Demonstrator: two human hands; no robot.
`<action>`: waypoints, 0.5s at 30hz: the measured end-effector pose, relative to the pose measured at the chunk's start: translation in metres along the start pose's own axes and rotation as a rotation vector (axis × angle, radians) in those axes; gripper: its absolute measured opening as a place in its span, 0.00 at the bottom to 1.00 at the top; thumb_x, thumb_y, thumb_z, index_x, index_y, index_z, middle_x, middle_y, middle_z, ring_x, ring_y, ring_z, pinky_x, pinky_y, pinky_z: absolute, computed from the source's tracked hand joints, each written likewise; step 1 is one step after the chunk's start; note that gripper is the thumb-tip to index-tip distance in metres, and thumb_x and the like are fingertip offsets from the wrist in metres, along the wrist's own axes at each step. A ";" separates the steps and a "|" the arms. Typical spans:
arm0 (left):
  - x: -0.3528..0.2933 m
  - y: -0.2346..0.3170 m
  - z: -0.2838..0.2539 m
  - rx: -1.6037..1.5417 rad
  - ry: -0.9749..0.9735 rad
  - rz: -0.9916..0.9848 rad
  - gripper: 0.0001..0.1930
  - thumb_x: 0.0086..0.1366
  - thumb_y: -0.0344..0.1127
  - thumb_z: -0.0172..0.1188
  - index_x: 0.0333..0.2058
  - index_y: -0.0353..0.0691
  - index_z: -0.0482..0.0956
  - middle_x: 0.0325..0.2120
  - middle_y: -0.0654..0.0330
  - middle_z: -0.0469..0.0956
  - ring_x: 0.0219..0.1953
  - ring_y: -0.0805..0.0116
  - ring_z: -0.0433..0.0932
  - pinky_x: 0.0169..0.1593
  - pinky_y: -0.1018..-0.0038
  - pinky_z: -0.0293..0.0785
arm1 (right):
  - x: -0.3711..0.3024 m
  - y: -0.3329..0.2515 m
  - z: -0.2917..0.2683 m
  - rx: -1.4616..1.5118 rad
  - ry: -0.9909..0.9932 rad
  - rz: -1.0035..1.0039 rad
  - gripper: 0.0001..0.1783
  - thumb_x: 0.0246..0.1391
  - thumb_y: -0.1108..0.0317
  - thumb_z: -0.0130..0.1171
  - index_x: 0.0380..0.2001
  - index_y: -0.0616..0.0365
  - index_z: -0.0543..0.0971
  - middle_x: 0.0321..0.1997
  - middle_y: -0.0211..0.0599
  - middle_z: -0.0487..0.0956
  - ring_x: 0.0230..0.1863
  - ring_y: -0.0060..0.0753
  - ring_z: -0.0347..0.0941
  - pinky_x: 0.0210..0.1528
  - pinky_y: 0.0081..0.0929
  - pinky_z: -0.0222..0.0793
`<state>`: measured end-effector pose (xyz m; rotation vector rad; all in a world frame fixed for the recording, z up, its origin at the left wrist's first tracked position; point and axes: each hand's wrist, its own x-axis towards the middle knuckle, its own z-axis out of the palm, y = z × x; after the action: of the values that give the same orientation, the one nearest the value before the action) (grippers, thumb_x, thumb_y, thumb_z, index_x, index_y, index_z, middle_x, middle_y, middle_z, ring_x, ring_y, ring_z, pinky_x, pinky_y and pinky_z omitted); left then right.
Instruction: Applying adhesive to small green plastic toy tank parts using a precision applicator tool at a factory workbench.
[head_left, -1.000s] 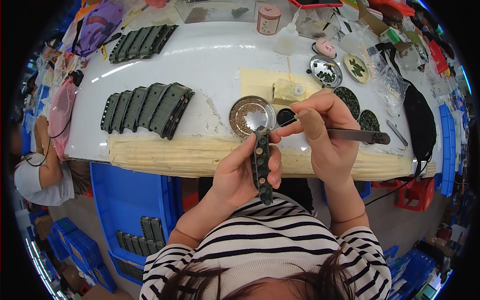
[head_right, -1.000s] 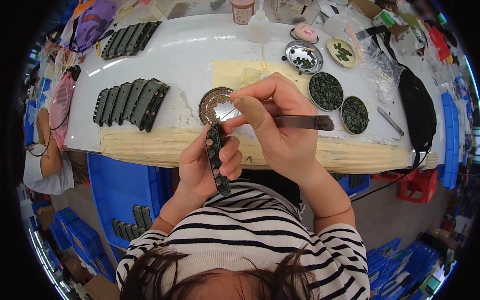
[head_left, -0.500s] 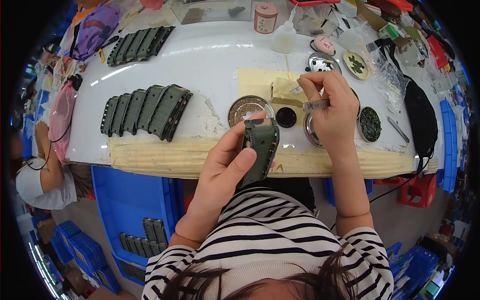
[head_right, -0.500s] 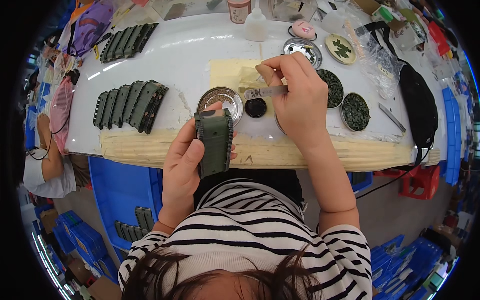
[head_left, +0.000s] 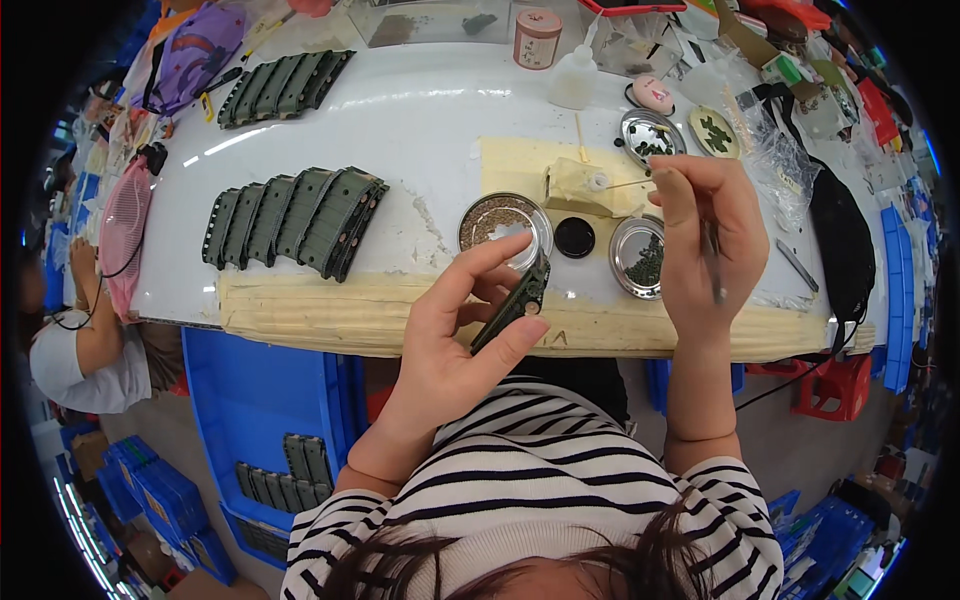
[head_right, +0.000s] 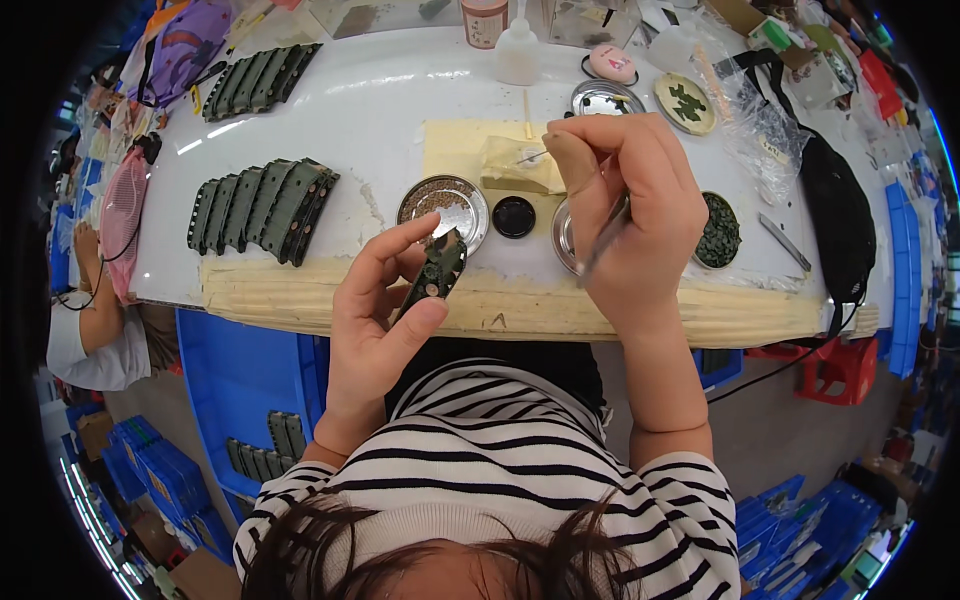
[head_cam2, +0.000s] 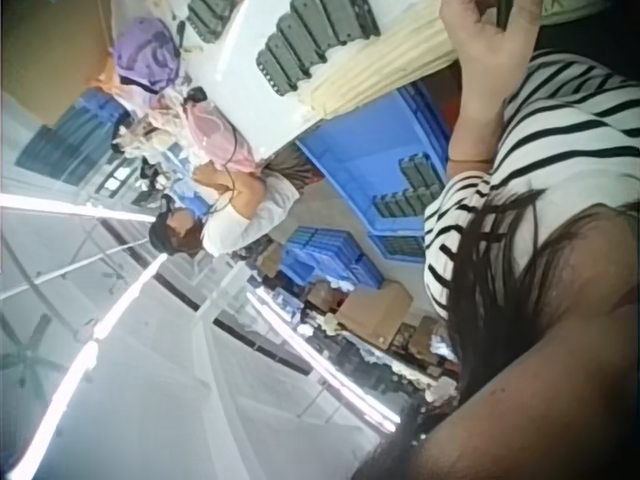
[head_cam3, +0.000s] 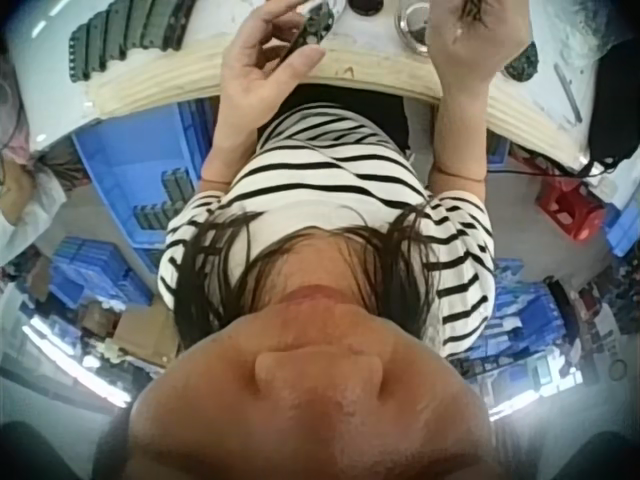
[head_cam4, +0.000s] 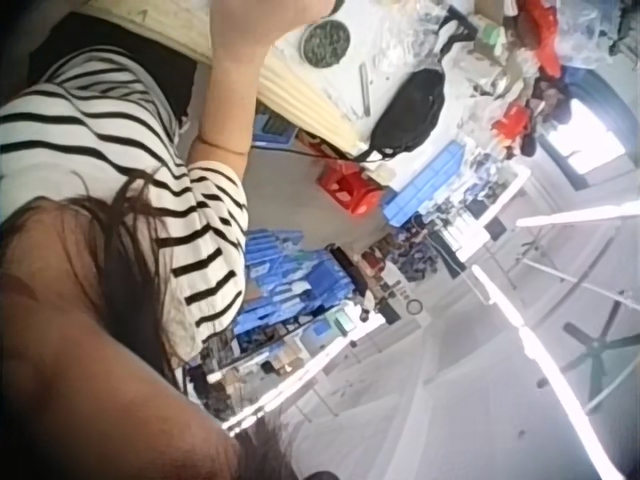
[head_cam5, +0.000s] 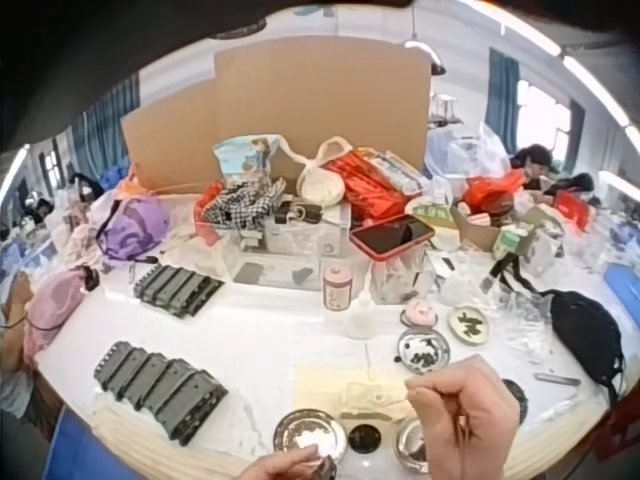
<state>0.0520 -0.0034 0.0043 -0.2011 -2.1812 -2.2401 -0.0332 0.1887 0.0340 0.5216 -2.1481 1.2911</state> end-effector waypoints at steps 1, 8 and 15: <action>0.001 0.002 0.001 0.029 -0.005 0.031 0.26 0.58 0.30 0.64 0.57 0.38 0.70 0.36 0.63 0.72 0.37 0.78 0.69 0.40 0.82 0.68 | -0.003 -0.003 -0.002 0.102 0.001 0.030 0.03 0.54 0.76 0.60 0.30 0.64 0.77 0.27 0.31 0.75 0.24 0.19 0.69 0.27 0.16 0.65; 0.005 -0.003 0.006 0.140 -0.051 0.119 0.26 0.57 0.29 0.64 0.56 0.38 0.72 0.32 0.62 0.69 0.32 0.76 0.68 0.36 0.82 0.65 | -0.017 -0.013 0.008 0.532 -0.272 0.114 0.05 0.61 0.73 0.54 0.34 0.65 0.74 0.28 0.31 0.75 0.28 0.16 0.69 0.31 0.14 0.66; 0.004 -0.001 0.006 0.117 -0.038 0.050 0.26 0.57 0.29 0.64 0.56 0.38 0.72 0.32 0.61 0.70 0.33 0.75 0.69 0.37 0.81 0.65 | -0.018 -0.010 0.008 0.475 -0.313 0.105 0.04 0.60 0.75 0.55 0.33 0.65 0.73 0.26 0.31 0.74 0.25 0.17 0.67 0.28 0.14 0.64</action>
<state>0.0482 0.0032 0.0039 -0.2955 -2.2902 -2.0927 -0.0156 0.1777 0.0256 0.8583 -2.1293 1.9023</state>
